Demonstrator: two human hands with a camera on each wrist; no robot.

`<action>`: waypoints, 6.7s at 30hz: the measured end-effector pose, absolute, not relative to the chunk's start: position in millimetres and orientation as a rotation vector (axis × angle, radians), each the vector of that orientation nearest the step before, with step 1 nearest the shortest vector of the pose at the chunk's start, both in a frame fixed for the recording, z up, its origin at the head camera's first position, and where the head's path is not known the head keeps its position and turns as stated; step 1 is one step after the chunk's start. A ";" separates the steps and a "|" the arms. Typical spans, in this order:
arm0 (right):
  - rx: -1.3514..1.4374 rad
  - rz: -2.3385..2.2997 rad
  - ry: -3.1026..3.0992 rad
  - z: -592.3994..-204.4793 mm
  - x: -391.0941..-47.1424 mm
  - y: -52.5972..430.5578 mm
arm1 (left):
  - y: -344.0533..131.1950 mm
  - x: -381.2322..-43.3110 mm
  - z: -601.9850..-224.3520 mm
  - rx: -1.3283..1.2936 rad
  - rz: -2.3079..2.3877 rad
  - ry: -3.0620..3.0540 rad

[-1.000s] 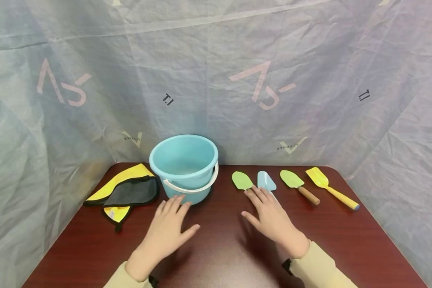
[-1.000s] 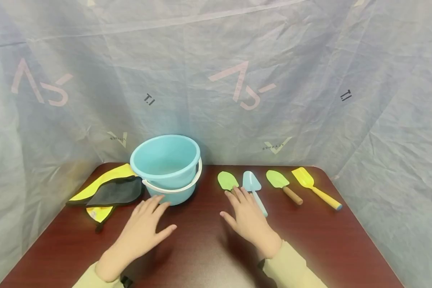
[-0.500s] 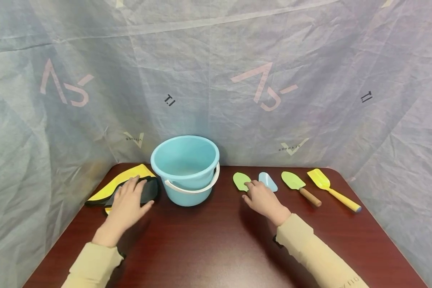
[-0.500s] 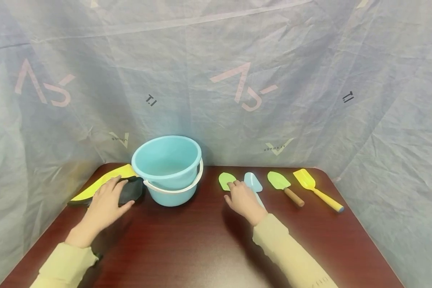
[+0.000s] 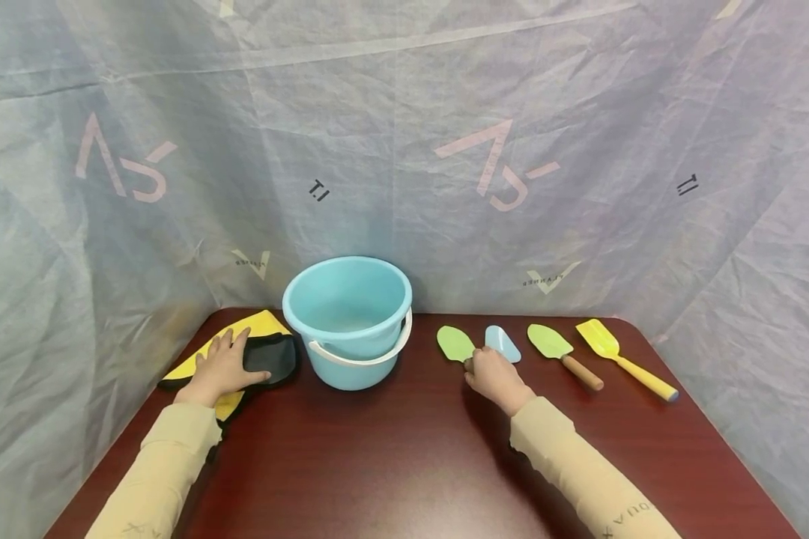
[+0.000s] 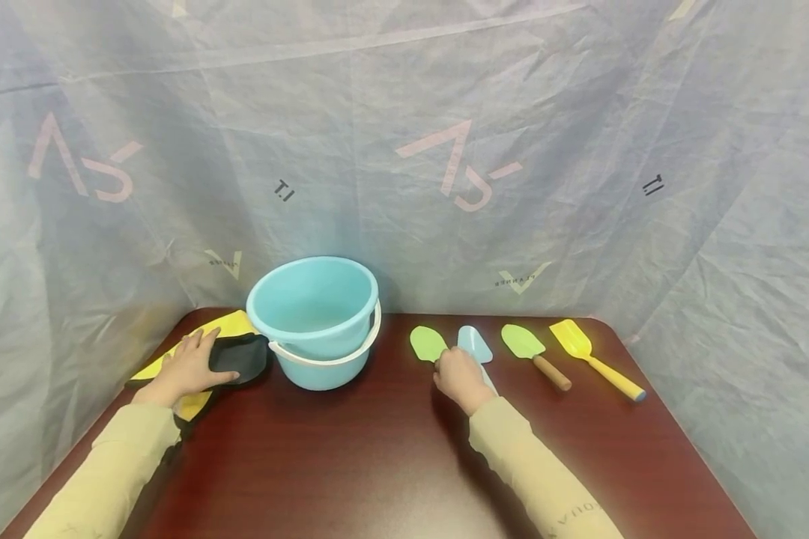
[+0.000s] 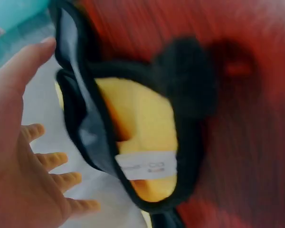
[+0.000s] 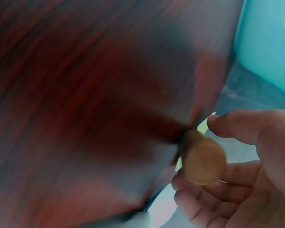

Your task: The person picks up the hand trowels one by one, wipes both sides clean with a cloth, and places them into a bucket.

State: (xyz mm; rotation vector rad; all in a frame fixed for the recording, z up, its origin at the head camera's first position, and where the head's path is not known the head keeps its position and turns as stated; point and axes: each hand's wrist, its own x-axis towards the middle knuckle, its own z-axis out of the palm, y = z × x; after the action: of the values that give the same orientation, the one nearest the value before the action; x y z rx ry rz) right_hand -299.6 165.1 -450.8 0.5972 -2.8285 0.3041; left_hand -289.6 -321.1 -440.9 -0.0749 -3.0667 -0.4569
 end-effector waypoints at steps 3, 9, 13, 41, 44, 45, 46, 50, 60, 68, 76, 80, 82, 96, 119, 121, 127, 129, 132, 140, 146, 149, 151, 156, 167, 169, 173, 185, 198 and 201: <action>0.622 0.291 -2.853 -455.9 -301.6 166.1 | -326.7 -294.0 -442.8 0.033 -0.522 -3.154; 0.627 0.196 -2.852 -461.3 -303.2 166.0 | -329.1 -300.2 -448.7 0.170 -0.643 -3.246; 0.566 0.152 -2.889 -463.3 -305.9 164.1 | -327.5 -304.9 -451.2 0.198 -0.611 -3.257; 0.418 0.303 -2.990 -440.4 -296.1 165.8 | -329.5 -312.6 -448.9 0.316 -0.504 -3.119; 0.402 0.364 -2.992 -432.3 -293.1 168.2 | -329.3 -311.3 -446.9 0.311 -0.477 -3.111; 0.385 0.385 -3.000 -429.3 -292.4 169.1 | -328.7 -310.5 -445.4 0.311 -0.465 -3.105; 0.370 0.403 -3.007 -426.2 -291.3 169.9 | -328.4 -309.9 -443.6 0.312 -0.452 -3.098; 0.290 0.445 -3.048 -413.3 -286.1 173.1 | -327.3 -306.6 -432.5 0.320 -0.418 -3.072; 0.380 0.386 -3.046 -372.0 -265.6 180.7 | -326.2 -293.1 -411.6 0.191 -0.416 -2.972; 0.462 0.368 -3.030 -345.9 -249.7 191.5 | -321.7 -276.8 -399.2 0.180 -0.473 -2.831; 0.502 0.320 -2.923 -325.6 -230.6 197.9 | -316.8 -253.0 -378.1 0.095 -0.495 -2.637; 0.515 0.316 -2.825 -317.7 -223.2 199.0 | -313.3 -240.3 -364.0 0.071 -0.509 -2.595; 0.515 0.327 -2.795 -312.6 -219.2 198.6 | -309.4 -233.5 -355.2 0.063 -0.507 -2.569; 0.614 0.322 -2.692 -290.6 -190.7 196.5 | -254.6 -194.4 -296.3 -0.177 -0.434 -2.268; 0.918 0.235 -2.617 -289.8 -171.7 188.5 | -156.9 -170.4 -247.5 -0.908 -0.196 -2.059; 0.935 0.225 -2.605 -290.0 -170.4 187.1 | -148.7 -170.3 -247.4 -0.953 -0.195 -2.045; 0.954 0.177 -2.594 -290.0 -169.0 182.0 | -126.8 -173.8 -249.9 -1.086 -0.165 -2.023; 0.963 0.164 -2.598 -290.2 -169.1 180.4 | -121.4 -174.7 -251.2 -1.126 -0.145 -2.047; 0.991 0.151 -2.598 -290.6 -168.9 178.8 | -114.4 -175.7 -253.6 -1.178 -0.113 -2.088; 1.070 0.158 -2.585 -292.2 -166.0 176.6 | -100.2 -178.9 -262.2 -1.314 -0.081 -2.241; 1.090 0.193 -2.590 -289.8 -163.4 175.3 | -94.4 -181.8 -265.6 -1.393 -0.141 -2.331; 1.088 0.206 -2.601 -289.2 -162.5 175.5 | -94.0 -182.4 -265.1 -1.417 -0.180 -2.382; 1.084 0.204 -2.605 -289.0 -162.1 176.0 | -94.4 -182.8 -265.1 -1.431 -0.205 -2.399; 1.068 0.187 -2.602 -289.1 -162.4 176.9 | -93.6 -182.4 -266.1 -1.431 -0.246 -2.405; 1.049 0.184 -2.577 -290.1 -160.6 180.3 | -90.0 -177.6 -266.1 -1.373 -0.238 -2.576; 1.052 0.188 -2.584 -290.9 -160.0 181.0 | -91.1 -178.0 -266.6 -1.386 -0.244 -2.583; 1.063 0.200 -2.579 -292.3 -158.7 183.2 | -94.5 -178.7 -267.0 -1.413 -0.191 -2.558; 1.132 0.226 -2.485 -294.6 -157.8 190.4 | -110.4 -179.1 -269.3 -1.454 -0.004 -2.517; 1.106 0.201 -2.467 -296.1 -156.8 201.4 | -133.9 -179.7 -279.6 -1.458 -0.005 -2.375; 1.116 0.221 -2.488 -297.8 -156.6 203.4 | -139.5 -177.8 -282.3 -1.439 -0.041 -2.376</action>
State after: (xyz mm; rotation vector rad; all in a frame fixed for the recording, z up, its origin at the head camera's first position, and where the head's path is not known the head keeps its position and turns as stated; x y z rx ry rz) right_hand -156.6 203.4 -297.8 1.1159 -2.4882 0.2213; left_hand -177.8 -139.5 -282.3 -1.4394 -2.3764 -0.0411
